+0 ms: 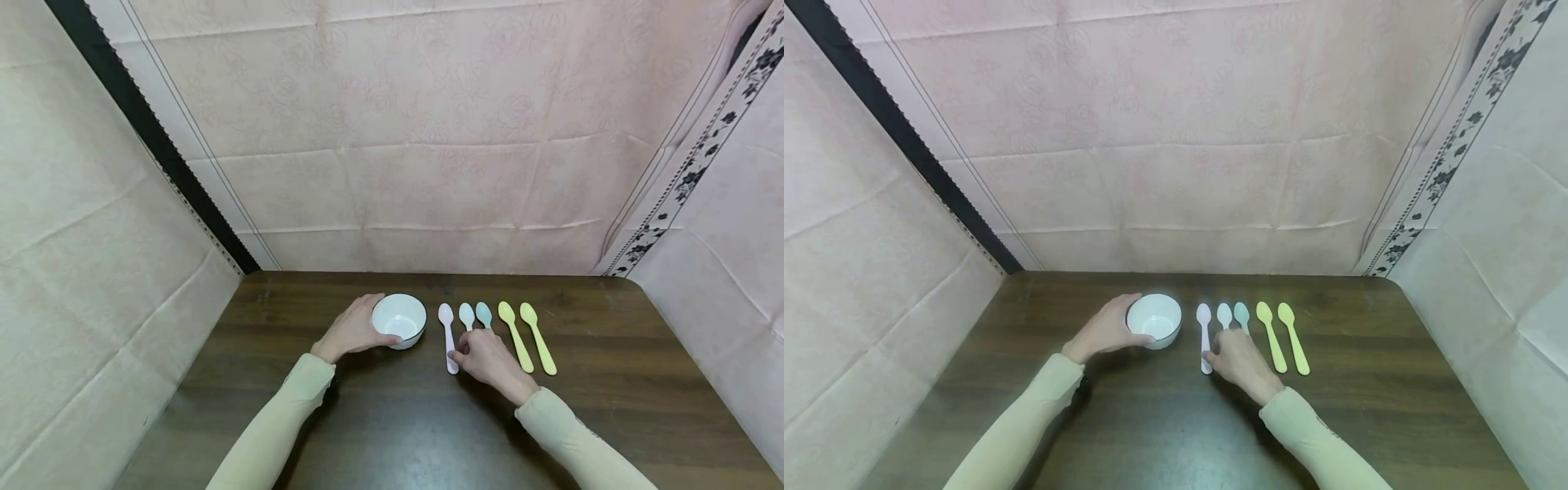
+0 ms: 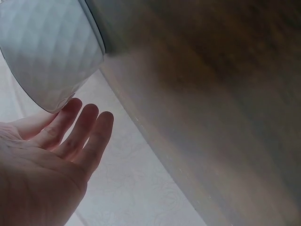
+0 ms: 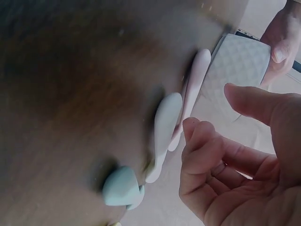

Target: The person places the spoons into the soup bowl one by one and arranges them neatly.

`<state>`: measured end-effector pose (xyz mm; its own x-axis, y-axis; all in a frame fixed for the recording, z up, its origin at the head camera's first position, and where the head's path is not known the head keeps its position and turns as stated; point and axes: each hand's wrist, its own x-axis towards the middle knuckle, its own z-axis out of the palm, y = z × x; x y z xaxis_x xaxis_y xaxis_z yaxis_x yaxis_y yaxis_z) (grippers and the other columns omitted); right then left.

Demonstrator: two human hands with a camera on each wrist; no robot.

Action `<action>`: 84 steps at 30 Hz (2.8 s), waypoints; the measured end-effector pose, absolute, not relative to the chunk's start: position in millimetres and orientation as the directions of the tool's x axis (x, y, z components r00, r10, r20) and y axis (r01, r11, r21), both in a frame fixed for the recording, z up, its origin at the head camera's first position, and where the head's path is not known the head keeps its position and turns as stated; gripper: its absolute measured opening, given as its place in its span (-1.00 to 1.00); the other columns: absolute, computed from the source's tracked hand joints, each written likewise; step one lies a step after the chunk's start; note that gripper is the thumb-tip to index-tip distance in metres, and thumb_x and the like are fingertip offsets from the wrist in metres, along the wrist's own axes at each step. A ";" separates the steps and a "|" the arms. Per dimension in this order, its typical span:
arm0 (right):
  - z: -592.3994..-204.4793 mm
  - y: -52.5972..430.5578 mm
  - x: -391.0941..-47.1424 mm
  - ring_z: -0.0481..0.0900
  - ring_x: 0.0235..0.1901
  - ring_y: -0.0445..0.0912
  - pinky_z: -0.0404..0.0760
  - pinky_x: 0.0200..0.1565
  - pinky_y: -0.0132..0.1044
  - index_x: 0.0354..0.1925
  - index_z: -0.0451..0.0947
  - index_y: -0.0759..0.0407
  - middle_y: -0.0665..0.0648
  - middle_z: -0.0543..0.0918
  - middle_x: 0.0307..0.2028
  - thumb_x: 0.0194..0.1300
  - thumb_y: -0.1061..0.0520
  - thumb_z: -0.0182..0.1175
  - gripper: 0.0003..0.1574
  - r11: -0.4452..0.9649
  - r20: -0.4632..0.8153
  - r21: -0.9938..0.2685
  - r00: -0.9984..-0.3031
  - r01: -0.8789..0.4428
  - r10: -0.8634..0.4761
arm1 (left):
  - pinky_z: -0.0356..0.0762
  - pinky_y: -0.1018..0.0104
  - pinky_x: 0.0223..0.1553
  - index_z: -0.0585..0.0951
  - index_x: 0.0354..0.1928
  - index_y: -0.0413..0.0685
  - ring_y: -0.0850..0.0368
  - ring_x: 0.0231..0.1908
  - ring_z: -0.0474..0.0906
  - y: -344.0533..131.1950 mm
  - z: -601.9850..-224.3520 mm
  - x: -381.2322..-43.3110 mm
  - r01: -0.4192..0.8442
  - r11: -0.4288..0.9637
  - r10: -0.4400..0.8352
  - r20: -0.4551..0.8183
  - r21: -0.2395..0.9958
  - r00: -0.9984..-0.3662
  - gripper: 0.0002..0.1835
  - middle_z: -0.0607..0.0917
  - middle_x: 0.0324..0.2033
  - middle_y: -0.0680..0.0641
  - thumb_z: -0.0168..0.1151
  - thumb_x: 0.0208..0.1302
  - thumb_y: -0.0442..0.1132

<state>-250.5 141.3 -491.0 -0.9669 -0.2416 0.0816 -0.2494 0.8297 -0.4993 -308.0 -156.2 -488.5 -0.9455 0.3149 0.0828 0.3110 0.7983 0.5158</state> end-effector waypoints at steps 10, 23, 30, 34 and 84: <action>-508.8 140.4 -253.8 0.43 -0.60 -0.18 0.40 -0.52 -0.28 -0.58 0.71 0.10 -0.06 0.61 -0.66 0.26 0.16 0.55 -0.69 0.801 0.150 -0.509 -0.949 -0.314 -0.277 | 0.60 -0.27 0.33 0.46 0.57 -0.05 -0.17 0.45 0.51 -156.1 -487.9 -305.8 0.318 0.791 0.322 0.085 0.523 -0.943 0.15 0.61 0.45 -0.17 0.68 -0.02 0.31; -497.5 125.9 -249.7 0.44 -0.64 -0.17 0.37 -0.54 -0.32 -0.60 0.73 0.09 -0.07 0.58 -0.73 0.30 0.19 0.54 -0.67 0.839 0.038 -0.508 -0.978 -0.196 -0.205 | 0.62 -0.27 0.28 0.46 0.56 -0.02 -0.15 0.40 0.54 -156.9 -486.9 -307.5 0.305 0.799 0.317 0.068 0.519 -0.946 0.15 0.64 0.41 -0.16 0.68 -0.02 0.34; -498.0 121.3 -247.7 0.46 -0.65 -0.14 0.40 -0.55 -0.32 -0.57 0.74 0.14 -0.03 0.61 -0.71 0.29 0.21 0.53 -0.70 0.834 -0.006 -0.534 -0.986 -0.139 -0.168 | 0.64 -0.25 0.24 0.47 0.54 0.03 -0.13 0.34 0.56 -157.1 -487.2 -307.0 0.296 0.799 0.315 0.054 0.523 -0.948 0.12 0.67 0.35 -0.14 0.69 -0.04 0.34; -496.5 118.1 -245.1 0.49 -0.65 -0.16 0.42 -0.56 -0.34 -0.57 0.75 0.17 -0.01 0.63 -0.71 0.29 0.24 0.52 -0.71 0.827 -0.014 -0.548 -0.987 -0.125 -0.159 | 0.65 -0.23 0.25 0.49 0.52 0.04 -0.11 0.33 0.57 -157.4 -489.0 -307.2 0.287 0.802 0.309 0.046 0.524 -0.950 0.12 0.69 0.32 -0.12 0.70 -0.06 0.35; -503.6 106.3 -258.5 0.57 -0.67 -0.09 0.49 -0.58 -0.30 -0.62 0.68 0.16 0.07 0.63 -0.69 0.31 0.18 0.44 -0.65 0.778 -0.167 -0.629 -0.978 0.006 -0.128 | 0.57 -0.19 0.36 0.46 0.55 0.00 -0.14 0.35 0.57 -157.8 -487.3 -315.1 0.249 0.782 0.304 0.000 0.571 -0.953 0.16 0.67 0.36 -0.13 0.74 -0.06 0.32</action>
